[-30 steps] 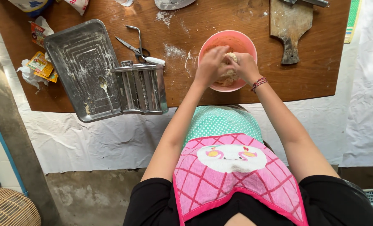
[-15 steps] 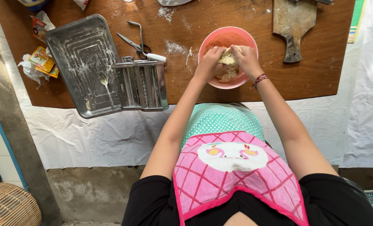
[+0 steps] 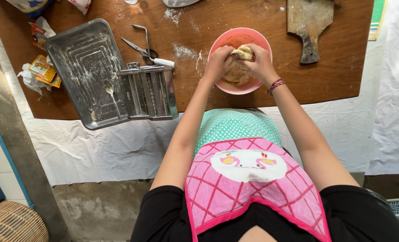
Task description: The person kneads a ball of dough by hand inside a pink bowl placed on a wooden table. They repeatedly press, fold, and turn the dough to combine the ingredients.
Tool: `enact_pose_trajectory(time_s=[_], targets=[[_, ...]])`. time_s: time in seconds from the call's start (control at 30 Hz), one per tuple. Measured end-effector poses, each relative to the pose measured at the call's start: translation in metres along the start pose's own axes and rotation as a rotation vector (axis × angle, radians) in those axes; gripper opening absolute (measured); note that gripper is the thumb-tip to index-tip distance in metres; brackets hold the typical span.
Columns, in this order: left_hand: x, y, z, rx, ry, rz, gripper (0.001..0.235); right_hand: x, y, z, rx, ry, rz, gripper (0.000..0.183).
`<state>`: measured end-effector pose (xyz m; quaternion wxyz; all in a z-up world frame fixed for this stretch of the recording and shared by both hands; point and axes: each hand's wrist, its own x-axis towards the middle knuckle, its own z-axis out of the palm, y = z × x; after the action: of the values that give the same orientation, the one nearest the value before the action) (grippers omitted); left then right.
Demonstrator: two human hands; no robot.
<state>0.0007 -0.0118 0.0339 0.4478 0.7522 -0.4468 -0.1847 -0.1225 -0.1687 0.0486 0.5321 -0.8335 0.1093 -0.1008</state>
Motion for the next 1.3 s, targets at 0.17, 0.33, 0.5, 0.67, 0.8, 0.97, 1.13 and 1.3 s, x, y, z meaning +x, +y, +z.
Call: enact_pose_trajectory(time_s=[0.17, 0.33, 0.5, 0.67, 0.8, 0.97, 1.13, 1.3], targets=[[0.003, -0.004, 0.002, -0.122, 0.038, -0.087, 0.007, 0.002, 0.009, -0.003, 0.009, 0.004, -0.018, 0.018], [0.001, 0.004, 0.005, -0.192, 0.09, -0.137, 0.018, -0.004, 0.02, 0.006, 0.0, 0.087, 0.032, 0.041], [-0.002, 0.003, 0.024, -0.33, 0.234, -0.185, 0.037, -0.005, 0.023, 0.013, 0.166, 0.24, 0.128, 0.046], [-0.002, -0.002, 0.033, -0.369, 0.298, -0.237, 0.038, -0.007, 0.033, 0.02, 0.28, 0.286, 0.206, 0.05], [-0.001, -0.007, 0.035, -0.434, 0.278, -0.318, 0.043, -0.01, 0.035, 0.023, 0.383, 0.31, 0.322, 0.052], [-0.006, 0.014, 0.015, -0.312, 0.12, -0.271, 0.043, -0.005, 0.03, 0.019, 0.491, 0.235, 0.405, 0.026], [-0.011, -0.011, 0.028, 0.205, -0.06, -0.163, 0.073, 0.006, 0.021, 0.006, 0.375, 0.149, 0.333, 0.027], [-0.015, -0.013, 0.034, 0.219, 0.061, -0.222, 0.043, 0.012, 0.006, -0.007, -0.016, -0.112, 0.018, 0.064]])
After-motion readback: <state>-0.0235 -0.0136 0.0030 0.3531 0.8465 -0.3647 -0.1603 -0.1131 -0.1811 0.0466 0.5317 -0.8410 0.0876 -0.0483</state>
